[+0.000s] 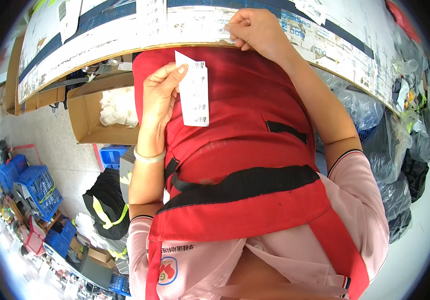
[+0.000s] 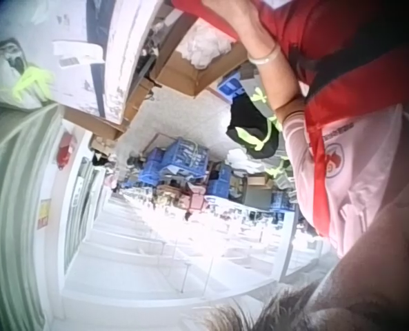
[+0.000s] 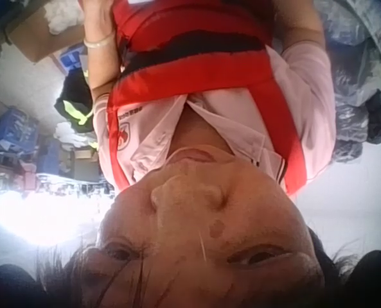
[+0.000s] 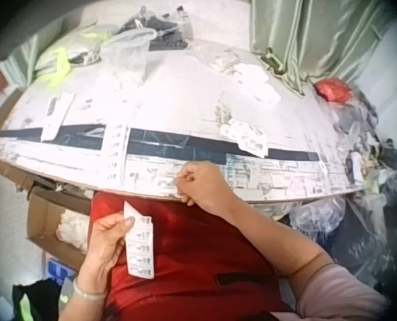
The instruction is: The person is peeling a price tag or label sticker from a backing sheet and applying it to a surface or another object at a workbench.
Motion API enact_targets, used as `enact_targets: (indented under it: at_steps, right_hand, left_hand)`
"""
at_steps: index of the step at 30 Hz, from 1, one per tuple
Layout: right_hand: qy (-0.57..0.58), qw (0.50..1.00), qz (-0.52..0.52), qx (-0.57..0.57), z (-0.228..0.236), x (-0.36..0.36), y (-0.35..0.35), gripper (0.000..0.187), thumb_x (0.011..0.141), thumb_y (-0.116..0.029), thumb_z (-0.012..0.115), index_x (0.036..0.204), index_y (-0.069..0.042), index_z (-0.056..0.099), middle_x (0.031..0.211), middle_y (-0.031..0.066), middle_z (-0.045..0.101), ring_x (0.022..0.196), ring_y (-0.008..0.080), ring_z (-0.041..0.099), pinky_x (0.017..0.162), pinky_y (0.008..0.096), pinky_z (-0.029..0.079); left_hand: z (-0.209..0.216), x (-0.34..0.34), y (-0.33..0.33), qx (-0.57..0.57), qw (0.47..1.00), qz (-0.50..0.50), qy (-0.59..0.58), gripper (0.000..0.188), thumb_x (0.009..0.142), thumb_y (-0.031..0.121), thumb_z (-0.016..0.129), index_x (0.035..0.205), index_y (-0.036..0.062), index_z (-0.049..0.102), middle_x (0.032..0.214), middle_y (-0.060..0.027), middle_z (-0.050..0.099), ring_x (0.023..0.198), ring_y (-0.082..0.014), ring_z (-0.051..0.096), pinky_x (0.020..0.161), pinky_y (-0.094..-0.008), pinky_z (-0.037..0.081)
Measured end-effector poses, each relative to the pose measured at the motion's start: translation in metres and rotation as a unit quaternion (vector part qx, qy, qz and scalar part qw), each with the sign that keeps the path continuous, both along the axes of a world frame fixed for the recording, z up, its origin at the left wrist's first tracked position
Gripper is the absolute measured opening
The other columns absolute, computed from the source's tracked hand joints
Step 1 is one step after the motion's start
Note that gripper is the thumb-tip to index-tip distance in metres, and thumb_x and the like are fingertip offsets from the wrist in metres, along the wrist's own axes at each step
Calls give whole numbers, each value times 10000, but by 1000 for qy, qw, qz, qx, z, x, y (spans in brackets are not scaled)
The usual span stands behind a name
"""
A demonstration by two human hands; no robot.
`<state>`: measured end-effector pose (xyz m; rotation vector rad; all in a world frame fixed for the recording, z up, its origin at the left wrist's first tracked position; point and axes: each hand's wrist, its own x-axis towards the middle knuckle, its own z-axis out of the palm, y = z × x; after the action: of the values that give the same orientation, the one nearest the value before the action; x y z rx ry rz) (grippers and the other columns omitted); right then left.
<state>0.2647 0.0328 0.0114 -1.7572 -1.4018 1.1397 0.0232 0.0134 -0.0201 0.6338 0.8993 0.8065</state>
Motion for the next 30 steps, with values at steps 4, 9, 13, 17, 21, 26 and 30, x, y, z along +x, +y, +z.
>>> enact_targets:
  at_steps: [4,9,13,17,21,26,30]
  right_hand:
    - [17,1000,5,16,-5,10,-3,189,890,-201,616,872,-14,635,714,15,622,585,57,568,532,192,493]
    - [100,994,-17,41,3,26,-16,195,898,-223,620,901,-30,652,712,3,626,599,57,580,540,185,479]
    - [70,987,-114,92,5,81,-14,172,893,-208,629,918,-43,670,726,4,638,598,57,577,552,188,470]
    - [-98,957,-221,162,-7,174,-9,178,847,-232,684,855,-54,677,682,-5,634,596,42,575,546,180,465]
    - [-203,944,-251,69,-30,197,-6,232,786,-280,734,743,-68,651,619,-9,616,557,55,566,526,194,464]
    - [-429,876,-219,-19,-14,194,-6,394,723,-462,750,720,-84,642,606,-3,607,557,73,572,542,229,452]
    - [-239,947,-143,162,0,119,-19,235,845,-282,675,855,-48,679,707,-18,637,607,56,556,562,210,440]
  left_hand:
    - [0,3,1,3,1000,4,6,137,856,90,666,951,-8,676,769,-24,660,603,-44,546,549,-175,448]
    - [-4,-2,1,3,1000,8,8,123,860,91,662,936,-4,675,762,-13,656,602,-38,540,546,-169,438]
    - [-8,-6,0,11,1000,3,26,103,871,76,640,934,-1,664,804,-31,672,638,-60,592,570,-182,479]
    - [0,2,4,22,999,-14,-18,127,878,77,630,969,-8,654,865,-78,688,734,-117,658,648,-232,542]
    - [2,0,4,28,999,-11,-19,130,874,90,637,968,1,654,900,-93,690,781,-143,665,707,-264,550]
    - [-1,0,3,21,1000,-5,-20,126,876,72,632,968,-10,657,872,-77,687,735,-109,650,667,-224,533]
    - [9,1,-1,28,1000,0,9,96,870,75,644,928,5,673,798,-13,655,671,-55,585,605,-180,473]
